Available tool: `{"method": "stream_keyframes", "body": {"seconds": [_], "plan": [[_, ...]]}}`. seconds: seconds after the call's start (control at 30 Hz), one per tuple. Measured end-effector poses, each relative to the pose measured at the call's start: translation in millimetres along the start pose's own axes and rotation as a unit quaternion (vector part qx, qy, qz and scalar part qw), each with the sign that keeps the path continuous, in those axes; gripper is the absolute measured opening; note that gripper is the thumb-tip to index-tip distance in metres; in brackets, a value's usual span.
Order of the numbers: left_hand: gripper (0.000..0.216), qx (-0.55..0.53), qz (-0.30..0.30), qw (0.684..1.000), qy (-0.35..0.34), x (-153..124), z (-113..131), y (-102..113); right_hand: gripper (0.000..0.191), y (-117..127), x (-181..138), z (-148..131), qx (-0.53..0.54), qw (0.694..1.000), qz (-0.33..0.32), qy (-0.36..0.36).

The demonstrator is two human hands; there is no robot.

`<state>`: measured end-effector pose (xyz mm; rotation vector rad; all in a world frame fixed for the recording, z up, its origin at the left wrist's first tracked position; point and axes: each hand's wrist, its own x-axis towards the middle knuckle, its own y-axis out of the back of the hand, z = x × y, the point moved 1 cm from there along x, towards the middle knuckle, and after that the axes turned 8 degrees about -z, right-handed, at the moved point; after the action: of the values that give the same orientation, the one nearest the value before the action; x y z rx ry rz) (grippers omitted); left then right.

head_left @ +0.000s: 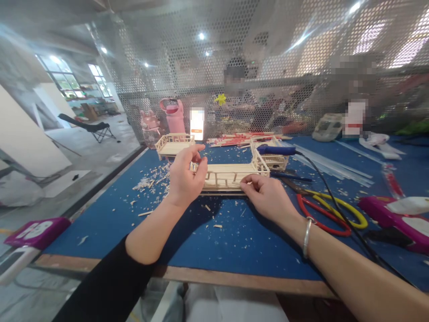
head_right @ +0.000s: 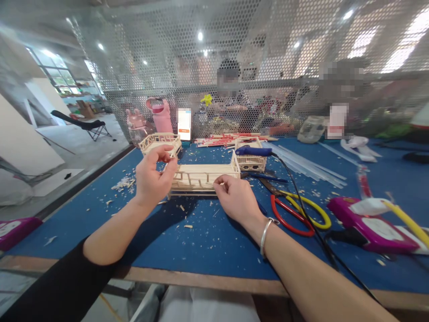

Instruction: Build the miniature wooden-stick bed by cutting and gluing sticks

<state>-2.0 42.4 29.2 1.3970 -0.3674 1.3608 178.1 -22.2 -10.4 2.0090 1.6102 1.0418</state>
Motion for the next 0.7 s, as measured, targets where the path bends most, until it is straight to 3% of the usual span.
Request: {"method": "stream_keyframes", "body": {"seconds": [0.23, 0.53, 0.7], "plan": [[0.017, -0.001, -0.028, 1.000, -0.011, -0.9, 2.7, -1.8, 0.022, -3.5, 2.8, -2.1, 0.008, 1.000, -0.004, 0.015], [0.029, 0.001, -0.094, 0.993, -0.068, -2.0, 7.4, -5.3, 0.024, -0.7, 2.0, -5.2, 0.018, 1.000, 0.008, 0.011], [0.031, 0.002, -0.098, 0.993, -0.072, -2.0, 7.1, -5.4, 0.024, -1.1, 2.2, -3.7, 0.016, 1.000, 0.005, 0.011]]}}
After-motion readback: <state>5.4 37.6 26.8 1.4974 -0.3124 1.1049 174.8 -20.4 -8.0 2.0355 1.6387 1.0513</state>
